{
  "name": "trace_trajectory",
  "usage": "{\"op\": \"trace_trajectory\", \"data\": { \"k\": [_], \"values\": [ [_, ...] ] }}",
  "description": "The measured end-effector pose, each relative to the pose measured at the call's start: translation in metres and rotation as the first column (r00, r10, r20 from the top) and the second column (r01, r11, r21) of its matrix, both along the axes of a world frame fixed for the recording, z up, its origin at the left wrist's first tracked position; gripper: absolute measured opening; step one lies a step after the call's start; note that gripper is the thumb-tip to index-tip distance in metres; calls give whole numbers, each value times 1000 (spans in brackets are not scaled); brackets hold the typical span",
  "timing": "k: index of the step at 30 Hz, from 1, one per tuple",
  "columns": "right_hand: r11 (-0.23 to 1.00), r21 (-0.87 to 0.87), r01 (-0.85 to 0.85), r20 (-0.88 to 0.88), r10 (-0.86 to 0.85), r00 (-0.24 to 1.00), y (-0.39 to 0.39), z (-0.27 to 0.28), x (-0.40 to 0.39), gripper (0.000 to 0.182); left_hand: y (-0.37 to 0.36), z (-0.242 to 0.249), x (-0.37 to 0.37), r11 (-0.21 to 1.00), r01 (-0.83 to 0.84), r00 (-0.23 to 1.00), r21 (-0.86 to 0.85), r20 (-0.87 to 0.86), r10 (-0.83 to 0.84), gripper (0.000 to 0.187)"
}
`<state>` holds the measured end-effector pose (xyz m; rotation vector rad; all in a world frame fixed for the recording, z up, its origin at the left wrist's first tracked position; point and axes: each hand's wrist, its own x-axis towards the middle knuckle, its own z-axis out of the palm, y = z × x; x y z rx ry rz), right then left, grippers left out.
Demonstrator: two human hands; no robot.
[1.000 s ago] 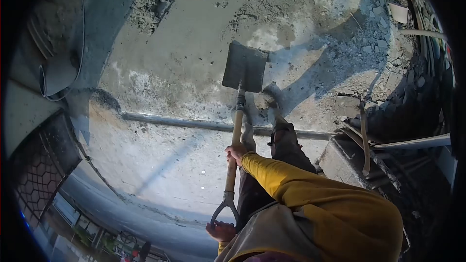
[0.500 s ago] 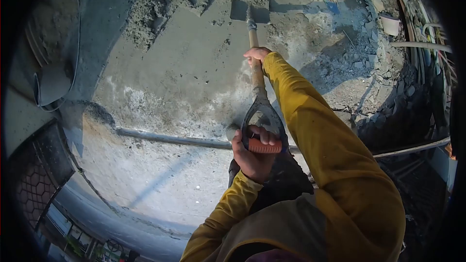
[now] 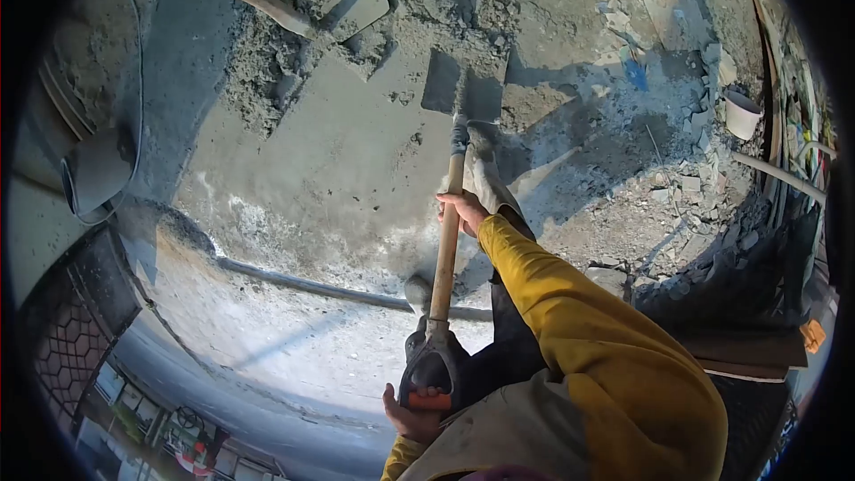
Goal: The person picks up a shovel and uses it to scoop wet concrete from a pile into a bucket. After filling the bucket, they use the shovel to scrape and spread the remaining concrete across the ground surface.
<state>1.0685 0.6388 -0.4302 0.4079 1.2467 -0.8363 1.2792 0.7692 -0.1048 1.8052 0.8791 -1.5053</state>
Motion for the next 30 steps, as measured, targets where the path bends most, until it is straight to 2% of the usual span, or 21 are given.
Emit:
{"op": "trace_trajectory", "data": {
  "k": [1,3,4,6,7,10,12,15,17,20,22,24,25,26,28,29,30],
  "values": [
    [999,36,-16,41,15,999,-4,-5,-6,29,-6,6,-8,999,-8,997,48,82,4,47],
    [996,90,-10,157,-4,988,-19,0,-19,22,-13,13,-29,964,-5,945,267,315,-82,48],
    [993,115,-31,168,12,986,-23,-2,-26,22,-19,16,-38,956,-27,944,291,323,-71,48],
    [992,127,-19,353,-27,935,-33,-6,-39,19,-34,16,-56,876,-41,907,481,386,-169,53],
    [974,219,-53,325,-22,945,-48,11,-42,19,-37,12,-60,850,-58,890,523,413,-193,53],
    [929,325,-180,279,88,956,-68,3,-42,17,-44,-16,-59,855,-67,840,514,491,-230,51],
    [926,333,-179,220,109,969,-85,-13,-50,16,-50,-42,-62,872,-62,823,486,519,-231,50],
    [963,254,-87,94,65,993,-123,-49,-79,16,-64,-91,-83,908,-25,823,417,524,-218,48],
    [972,223,-79,-56,94,994,-146,-49,-105,19,-78,-116,-106,928,43,859,371,461,-224,44],
    [984,163,-72,-289,118,950,-170,-40,-145,20,-90,-136,-129,949,-77,973,304,233,4,35],
    [987,104,-123,-466,158,870,-181,-24,-164,16,-91,-143,-139,929,-127,992,346,61,113,32],
    [967,48,-252,-618,227,753,-198,13,-174,17,-92,-143,-147,942,-54,982,331,-151,109,28],
    [938,68,-339,-653,298,696,-206,31,-177,17,-87,-149,-142,946,-15,961,322,-258,103,29],
    [939,64,-337,-660,293,691,-213,47,-173,17,-83,-154,-137,952,28,927,304,-364,89,31],
    [970,-23,-244,-745,146,651,-220,71,-152,24,-79,-168,-124,963,109,858,245,-512,33,34],
    [963,-61,-262,-713,142,687,-219,75,-139,31,-79,-177,-116,966,146,831,213,-556,-3,36],
    [963,-105,-248,-624,131,771,-216,71,-125,32,-80,-189,-107,941,-79,651,329,-698,298,41]
  ]
}}
